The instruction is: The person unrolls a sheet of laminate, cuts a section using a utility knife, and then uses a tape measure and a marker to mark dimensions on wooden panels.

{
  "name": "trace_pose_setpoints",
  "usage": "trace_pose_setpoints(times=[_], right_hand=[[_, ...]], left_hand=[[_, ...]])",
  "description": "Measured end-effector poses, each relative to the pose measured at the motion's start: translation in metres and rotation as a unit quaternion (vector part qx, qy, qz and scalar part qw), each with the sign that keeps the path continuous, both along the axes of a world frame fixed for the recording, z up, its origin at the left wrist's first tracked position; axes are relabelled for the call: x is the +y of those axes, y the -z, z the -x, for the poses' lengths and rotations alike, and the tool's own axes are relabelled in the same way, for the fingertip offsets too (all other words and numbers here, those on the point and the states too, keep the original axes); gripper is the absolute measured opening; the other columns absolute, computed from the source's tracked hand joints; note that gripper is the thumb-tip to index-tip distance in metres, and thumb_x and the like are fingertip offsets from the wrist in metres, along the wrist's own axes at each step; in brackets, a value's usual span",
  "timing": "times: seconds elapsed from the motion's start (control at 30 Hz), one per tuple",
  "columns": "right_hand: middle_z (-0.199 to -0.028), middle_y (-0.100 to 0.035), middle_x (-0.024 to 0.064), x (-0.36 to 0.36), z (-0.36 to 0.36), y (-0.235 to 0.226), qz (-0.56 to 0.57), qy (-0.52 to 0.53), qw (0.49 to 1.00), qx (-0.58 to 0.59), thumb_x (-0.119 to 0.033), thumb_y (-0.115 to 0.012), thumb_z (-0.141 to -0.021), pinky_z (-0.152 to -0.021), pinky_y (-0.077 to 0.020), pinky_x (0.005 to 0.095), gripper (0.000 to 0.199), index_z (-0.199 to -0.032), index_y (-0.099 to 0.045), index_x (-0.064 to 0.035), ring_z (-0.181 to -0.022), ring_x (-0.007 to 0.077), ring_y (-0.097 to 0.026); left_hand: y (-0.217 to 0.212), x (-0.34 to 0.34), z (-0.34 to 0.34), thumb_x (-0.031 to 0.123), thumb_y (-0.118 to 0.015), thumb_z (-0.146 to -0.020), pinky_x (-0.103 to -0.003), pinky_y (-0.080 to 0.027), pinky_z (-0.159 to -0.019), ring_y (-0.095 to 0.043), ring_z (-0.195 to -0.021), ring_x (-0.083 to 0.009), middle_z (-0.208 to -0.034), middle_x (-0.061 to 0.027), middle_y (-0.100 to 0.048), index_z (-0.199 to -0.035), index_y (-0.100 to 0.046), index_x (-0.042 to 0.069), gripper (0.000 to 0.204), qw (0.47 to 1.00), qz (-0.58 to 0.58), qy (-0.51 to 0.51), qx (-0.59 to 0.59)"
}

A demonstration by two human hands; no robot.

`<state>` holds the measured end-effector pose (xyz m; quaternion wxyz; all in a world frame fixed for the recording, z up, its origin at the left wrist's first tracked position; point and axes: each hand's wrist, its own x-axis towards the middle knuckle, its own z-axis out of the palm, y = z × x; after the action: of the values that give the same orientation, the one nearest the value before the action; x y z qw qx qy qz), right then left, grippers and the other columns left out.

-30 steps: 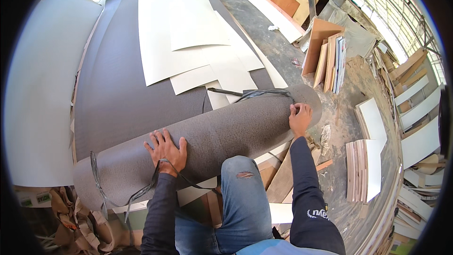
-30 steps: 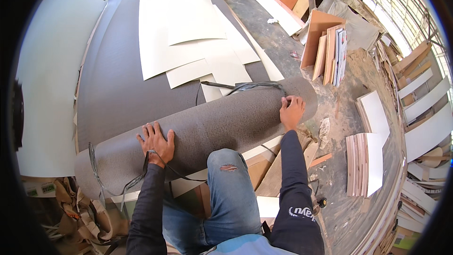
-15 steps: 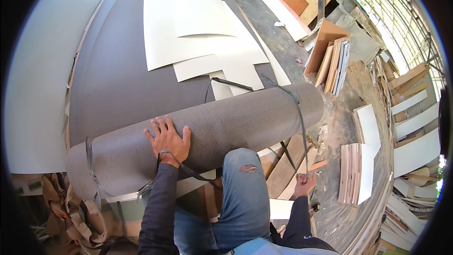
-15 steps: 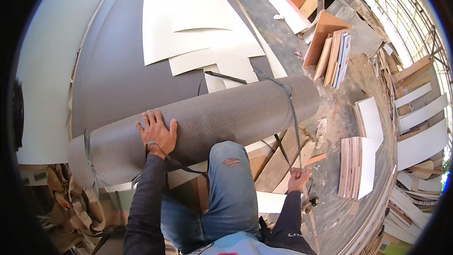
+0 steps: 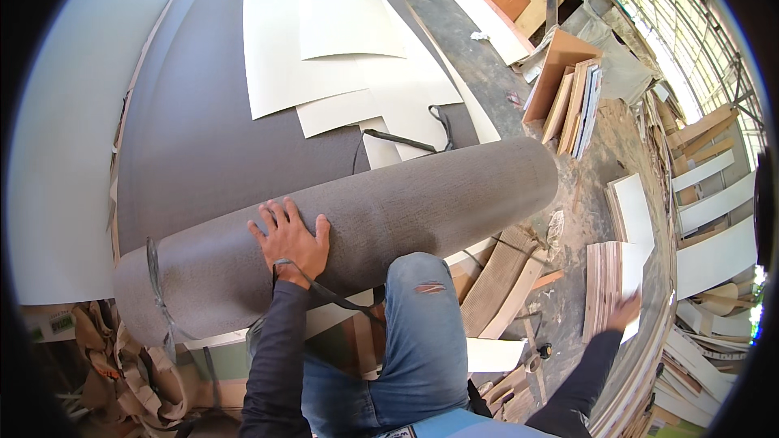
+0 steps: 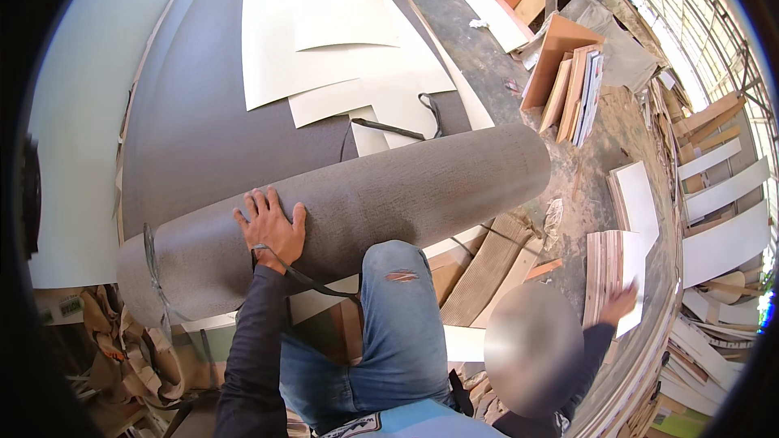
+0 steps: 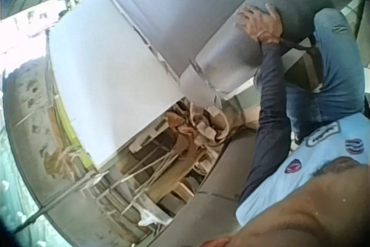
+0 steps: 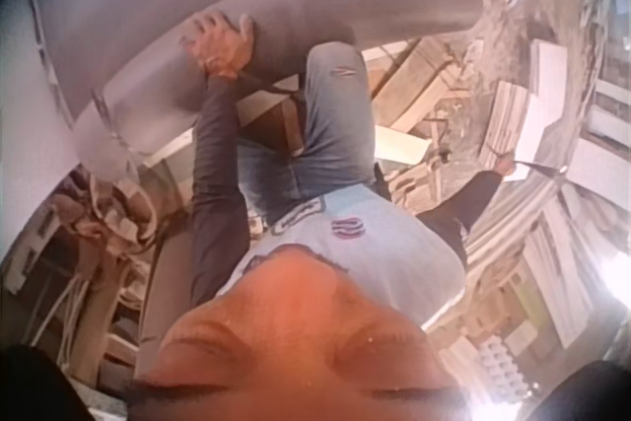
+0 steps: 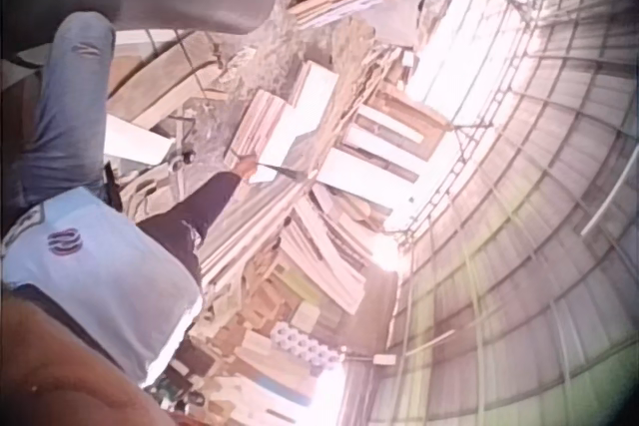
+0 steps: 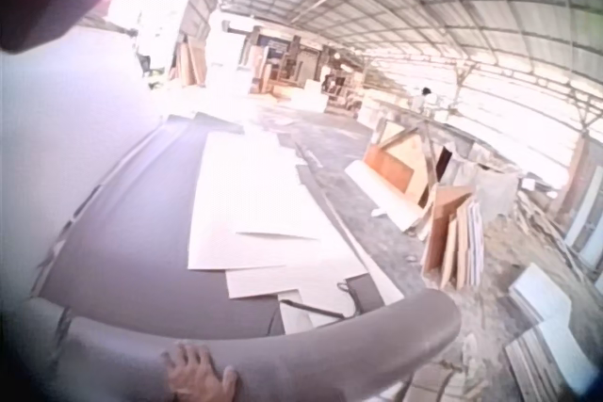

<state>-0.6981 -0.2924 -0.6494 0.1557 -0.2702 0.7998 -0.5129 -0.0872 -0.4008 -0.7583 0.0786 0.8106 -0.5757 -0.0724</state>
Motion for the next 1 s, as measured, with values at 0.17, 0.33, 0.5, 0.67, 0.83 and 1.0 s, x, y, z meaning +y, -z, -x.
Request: trace_pose_setpoints(times=[0.17,0.33,0.5,0.67,0.83,1.0], right_hand=[[-0.146,-0.046,0.0245,0.186,0.038,0.058,-0.629,0.221,0.728,0.160,-0.040,-0.070,-0.086,-0.111,-0.0371,0.0437,0.063,-0.134,-0.056,-0.0012,-0.136,0.0350,-0.043],[-0.138,-0.050,0.0219,0.010,-0.110,0.105,-0.041,0.005,0.897,0.440,-0.022,-0.065,-0.093,-0.108,-0.0376,0.0487,0.039,-0.124,-0.060,0.0022,-0.128,0.0370,-0.047],[-0.127,-0.059,0.0205,-0.164,-0.420,0.021,0.165,-0.592,0.735,0.287,-0.023,-0.063,-0.094,-0.102,-0.0433,0.0438,0.032,-0.116,-0.064,0.0005,-0.119,0.0367,-0.056],[-0.141,-0.052,0.0197,-0.194,-0.589,0.081,-0.046,-0.783,0.562,0.264,-0.048,-0.057,-0.094,-0.109,-0.0379,0.0478,0.058,-0.134,-0.056,-0.0050,-0.131,0.0352,-0.049],[-0.156,-0.038,0.0152,-0.153,-0.630,0.105,-0.144,-0.754,0.507,0.392,-0.074,-0.044,-0.089,-0.118,-0.0222,0.0528,0.089,-0.152,-0.038,-0.0119,-0.146,0.0312,-0.032],[-0.153,-0.042,0.0147,-0.166,-0.601,0.116,-0.080,-0.757,0.525,0.381,-0.077,-0.046,-0.086,-0.118,-0.0230,0.0497,0.090,-0.150,-0.041,-0.0139,-0.144,0.0315,-0.035]], left_hand=[[-0.005,0.003,-0.003,0.052,-0.047,-0.092,-0.060,-0.016,-0.117,-0.034,-0.142,-0.0412,-0.147,-0.0259,-0.044,-0.143,-0.045,-0.003,0.075,1.000,0.011,-0.015,-0.021],[-0.001,0.002,-0.005,0.054,-0.046,-0.091,-0.060,-0.015,-0.118,-0.032,-0.143,-0.0413,-0.147,-0.0285,-0.043,-0.144,-0.042,-0.005,0.079,1.000,0.019,-0.002,-0.003],[0.018,0.009,-0.010,0.052,-0.047,-0.091,-0.060,-0.014,-0.118,-0.031,-0.144,-0.0404,-0.148,-0.0283,-0.041,-0.143,-0.043,-0.005,0.078,0.997,0.064,-0.006,0.031],[-0.006,0.018,-0.010,0.044,-0.048,-0.092,-0.057,-0.016,-0.119,-0.032,-0.143,-0.0370,-0.148,-0.0226,-0.043,-0.146,-0.042,0.001,0.069,0.989,0.034,0.102,0.105],[0.058,0.071,-0.028,0.030,-0.047,-0.094,-0.049,-0.019,-0.121,-0.031,-0.143,-0.0375,-0.152,-0.0222,-0.036,-0.148,-0.038,0.003,0.061,0.972,0.117,0.151,0.138],[0.049,0.189,-0.032,0.011,-0.059,-0.083,-0.050,-0.020,-0.121,-0.027,-0.147,-0.0370,-0.156,-0.0250,-0.031,-0.147,-0.038,-0.001,0.068,0.927,0.033,0.324,0.187]])
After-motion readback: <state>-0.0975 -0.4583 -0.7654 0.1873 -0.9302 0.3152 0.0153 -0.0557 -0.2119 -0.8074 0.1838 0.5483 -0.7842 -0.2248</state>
